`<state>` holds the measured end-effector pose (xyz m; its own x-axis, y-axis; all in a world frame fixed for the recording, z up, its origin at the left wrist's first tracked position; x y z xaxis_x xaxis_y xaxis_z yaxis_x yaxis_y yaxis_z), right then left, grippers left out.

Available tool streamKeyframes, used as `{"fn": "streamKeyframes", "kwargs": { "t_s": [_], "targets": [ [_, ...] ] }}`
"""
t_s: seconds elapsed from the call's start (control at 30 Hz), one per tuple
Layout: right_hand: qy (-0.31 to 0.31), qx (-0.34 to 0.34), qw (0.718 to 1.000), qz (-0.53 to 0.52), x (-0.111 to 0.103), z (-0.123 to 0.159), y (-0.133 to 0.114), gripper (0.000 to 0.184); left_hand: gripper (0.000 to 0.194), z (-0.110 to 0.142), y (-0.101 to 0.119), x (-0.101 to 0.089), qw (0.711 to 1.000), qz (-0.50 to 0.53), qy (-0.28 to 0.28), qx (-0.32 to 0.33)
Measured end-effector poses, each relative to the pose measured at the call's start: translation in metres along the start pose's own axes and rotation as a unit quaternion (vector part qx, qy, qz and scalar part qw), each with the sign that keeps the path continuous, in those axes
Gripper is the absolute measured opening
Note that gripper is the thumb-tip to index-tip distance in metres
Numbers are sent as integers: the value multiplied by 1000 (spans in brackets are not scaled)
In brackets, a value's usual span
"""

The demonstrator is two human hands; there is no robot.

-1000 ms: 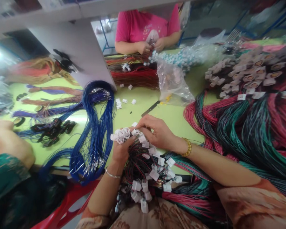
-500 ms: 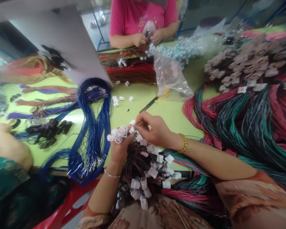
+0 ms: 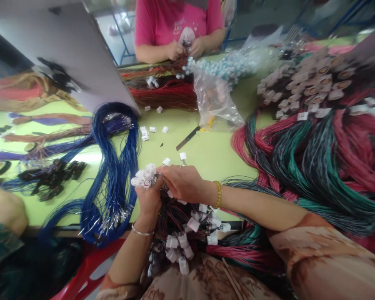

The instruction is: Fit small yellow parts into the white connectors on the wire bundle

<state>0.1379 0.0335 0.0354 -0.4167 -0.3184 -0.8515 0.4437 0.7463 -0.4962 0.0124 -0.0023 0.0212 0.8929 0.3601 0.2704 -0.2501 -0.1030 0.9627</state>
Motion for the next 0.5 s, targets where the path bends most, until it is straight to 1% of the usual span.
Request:
{"fn": "streamKeyframes", "kwargs": {
  "t_s": [0.07, 0.1, 0.13, 0.2, 0.23, 0.27, 0.3, 0.33, 0.37, 0.43, 0.5],
  "targets": [
    [-5, 0, 1000, -11, -1, -5, 5, 27, 24, 0, -2, -1, 999, -37, -20, 6],
    [-2, 0, 1000, -29, -5, -8, 12, 25, 22, 0, -2, -2, 997, -64, -28, 13],
    [7, 1, 999, -50, -12, -11, 22, 24, 21, 0, -3, -3, 995, -90, -30, 25],
    [39, 28, 996, -79, -30, -14, 52, 20, 25, 1, -3, -6, 991, -118, -17, 53],
    [62, 61, 994, -72, -40, -14, 72, 18, 30, 1, -3, -8, 991, -114, -11, 65],
    [85, 109, 989, -57, -51, -12, 94, 18, 33, 2, -3, -9, 992, -100, -12, 71],
    [98, 170, 980, -35, -59, -10, 115, 18, 36, 2, -3, -10, 994, -80, -22, 71],
    [104, 232, 967, -6, -66, -6, 136, 18, 38, 3, -2, -10, 995, -58, -39, 68],
    [98, 275, 956, 18, -71, -3, 154, 19, 40, 3, -1, -10, 996, -37, -58, 64],
    [76, 316, 944, 53, -73, 3, 181, 20, 46, 4, 1, -9, 995, -5, -81, 59],
    [65, 324, 941, 72, -68, 7, 195, 21, 50, 4, 2, -9, 996, 10, -88, 31]
  ]
}}
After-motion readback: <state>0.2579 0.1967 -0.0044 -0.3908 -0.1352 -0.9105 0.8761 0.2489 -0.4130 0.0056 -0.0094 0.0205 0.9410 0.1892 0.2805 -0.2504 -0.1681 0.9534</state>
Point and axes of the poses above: each hand's wrist, its own z-axis away from the middle knuckle, its own x-axis out of the palm, y = z × x, the point moved 1 cm from there along -z, towards the middle knuckle, and after that the axes turned 9 degrees about -y, right-handed, at the moved point
